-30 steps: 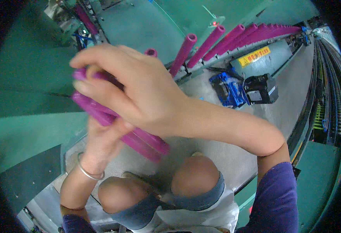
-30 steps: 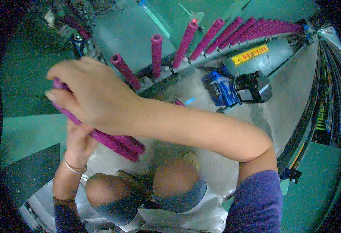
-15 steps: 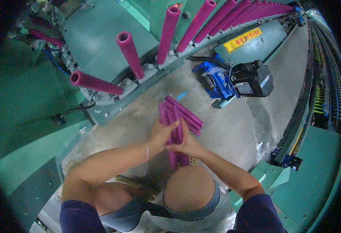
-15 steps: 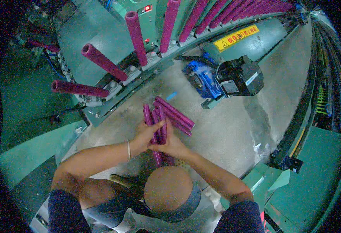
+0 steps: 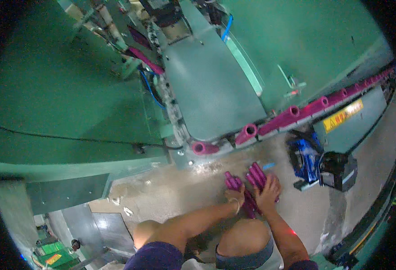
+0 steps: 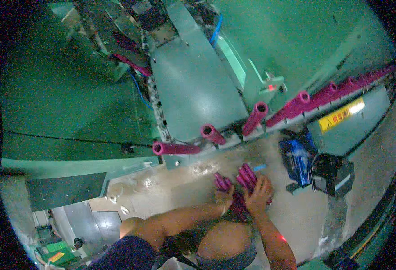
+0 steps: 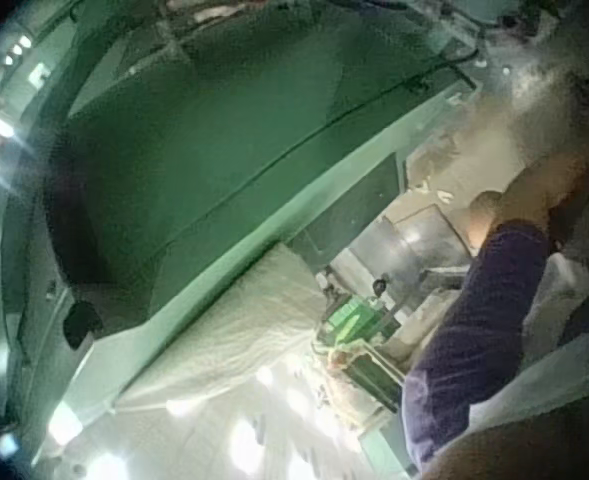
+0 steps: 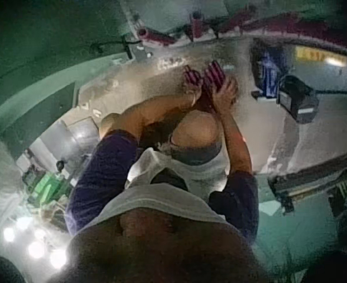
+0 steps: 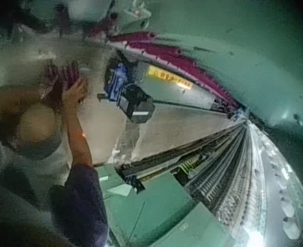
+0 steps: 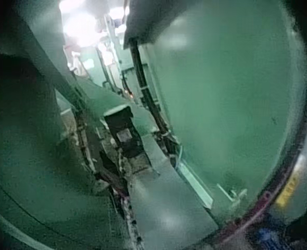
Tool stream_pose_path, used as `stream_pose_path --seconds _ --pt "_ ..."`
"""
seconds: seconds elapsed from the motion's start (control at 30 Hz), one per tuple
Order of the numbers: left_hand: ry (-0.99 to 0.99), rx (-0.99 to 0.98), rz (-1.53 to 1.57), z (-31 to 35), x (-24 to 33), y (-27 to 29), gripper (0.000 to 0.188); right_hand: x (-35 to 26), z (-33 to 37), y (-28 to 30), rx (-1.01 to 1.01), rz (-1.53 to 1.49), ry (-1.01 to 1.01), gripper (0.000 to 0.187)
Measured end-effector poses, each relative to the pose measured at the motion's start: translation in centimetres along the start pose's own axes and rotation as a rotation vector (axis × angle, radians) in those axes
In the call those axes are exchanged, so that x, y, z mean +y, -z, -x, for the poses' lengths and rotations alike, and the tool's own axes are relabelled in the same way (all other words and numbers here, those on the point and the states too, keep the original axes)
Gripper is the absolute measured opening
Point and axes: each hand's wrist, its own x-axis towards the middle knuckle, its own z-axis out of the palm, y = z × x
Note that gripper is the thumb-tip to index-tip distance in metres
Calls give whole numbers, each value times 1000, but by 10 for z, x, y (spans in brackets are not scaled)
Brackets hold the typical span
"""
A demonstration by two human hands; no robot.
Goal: The person inserts purple cylindrical spools into slots on a green industrial machine, then walks to a spinning frame and removes a white spool from a green holder. The person handles spools one at a time and places them into designated slots.
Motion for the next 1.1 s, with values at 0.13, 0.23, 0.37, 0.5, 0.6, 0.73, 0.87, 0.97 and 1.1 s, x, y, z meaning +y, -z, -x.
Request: stream_pose_path --seconds 0.13,0.23,0.37,0.5,0.6,0.73,0.87,0.97,1.1 --pt "47 -179 -14 -1 19 -20 87 22 8 -7 -162 30 -111 59" --pt "162 137 92 -20 23 -50 89 25 16 -13 -82 31 -106 59" --pt "244 131 334 -38 21 -69 95 21 11 -9 -72 64 -121 59" --pt "207 96 281 -25 24 -55 87 27 -4 -1 -102 -46 -97 61" --pt "140 -13 219 -3 20 -23 76 36 -13 -6 -182 -87 -146 65" --pt "-90 -339 -160 53 -5 55 62 47 -11 4 -226 -267 -107 65" --pt "-146 -690 -499 150 -23 188 48 49 -13 85 -717 -572 -373 50" --pt "-277 -296 -593 206 -11 297 38 20 -33 178 -651 -681 -292 41" --pt "-580 833 91 223 1 398 34 -74 -79 270 -256 -728 164 39"
